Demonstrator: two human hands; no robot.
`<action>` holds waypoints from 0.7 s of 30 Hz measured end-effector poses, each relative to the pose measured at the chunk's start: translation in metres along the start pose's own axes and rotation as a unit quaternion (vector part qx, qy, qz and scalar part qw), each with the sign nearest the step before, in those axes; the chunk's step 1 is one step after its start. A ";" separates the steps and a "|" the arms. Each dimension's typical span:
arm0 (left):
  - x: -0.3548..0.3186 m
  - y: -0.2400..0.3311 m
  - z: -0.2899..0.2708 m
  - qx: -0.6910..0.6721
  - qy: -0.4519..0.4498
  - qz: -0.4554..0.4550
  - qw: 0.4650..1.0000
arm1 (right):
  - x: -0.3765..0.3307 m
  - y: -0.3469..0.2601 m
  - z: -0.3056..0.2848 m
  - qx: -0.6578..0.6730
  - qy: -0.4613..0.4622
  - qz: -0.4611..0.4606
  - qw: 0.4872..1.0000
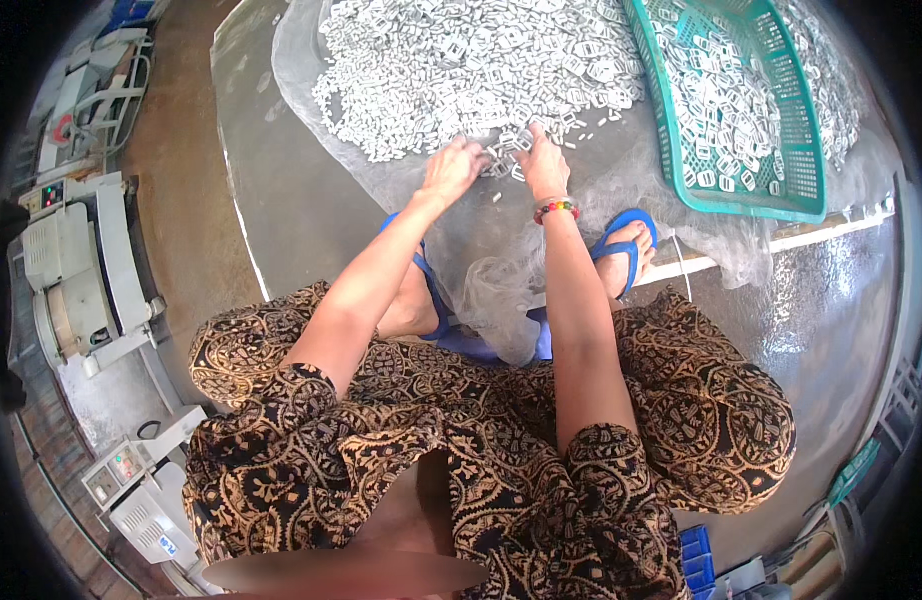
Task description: The person walks to a table and sorts small white plastic parts by hand, picking them from a large pile and placing them into green baskets. The person sits on a small stool to continue sorting the parts.
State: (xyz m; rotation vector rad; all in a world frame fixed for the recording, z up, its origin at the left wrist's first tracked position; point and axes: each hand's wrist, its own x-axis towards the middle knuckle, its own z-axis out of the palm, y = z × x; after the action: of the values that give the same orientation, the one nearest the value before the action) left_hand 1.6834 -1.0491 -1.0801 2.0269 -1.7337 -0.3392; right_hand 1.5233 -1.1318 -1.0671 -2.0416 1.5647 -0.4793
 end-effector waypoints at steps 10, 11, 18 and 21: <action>-0.001 0.004 -0.056 -0.788 -0.130 -0.102 0.593 | -0.014 0.026 -0.042 0.697 -0.164 0.129 0.686; -0.003 0.005 -0.055 -0.797 -0.143 -0.092 0.580 | -0.019 0.027 -0.042 0.706 -0.148 0.141 0.678; -0.010 0.019 0.010 -0.013 0.008 -0.025 1.000 | -0.024 0.024 -0.033 0.447 -0.096 0.102 0.883; -0.012 0.025 0.030 0.076 0.004 -0.003 0.997 | -0.024 0.018 -0.018 0.093 0.028 0.029 0.995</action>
State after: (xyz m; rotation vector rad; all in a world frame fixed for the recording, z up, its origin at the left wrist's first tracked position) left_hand 1.6457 -1.0452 -1.0957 2.1354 -1.7986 -0.2055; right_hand 1.4932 -1.1158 -1.0625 -1.8525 1.5471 -0.6403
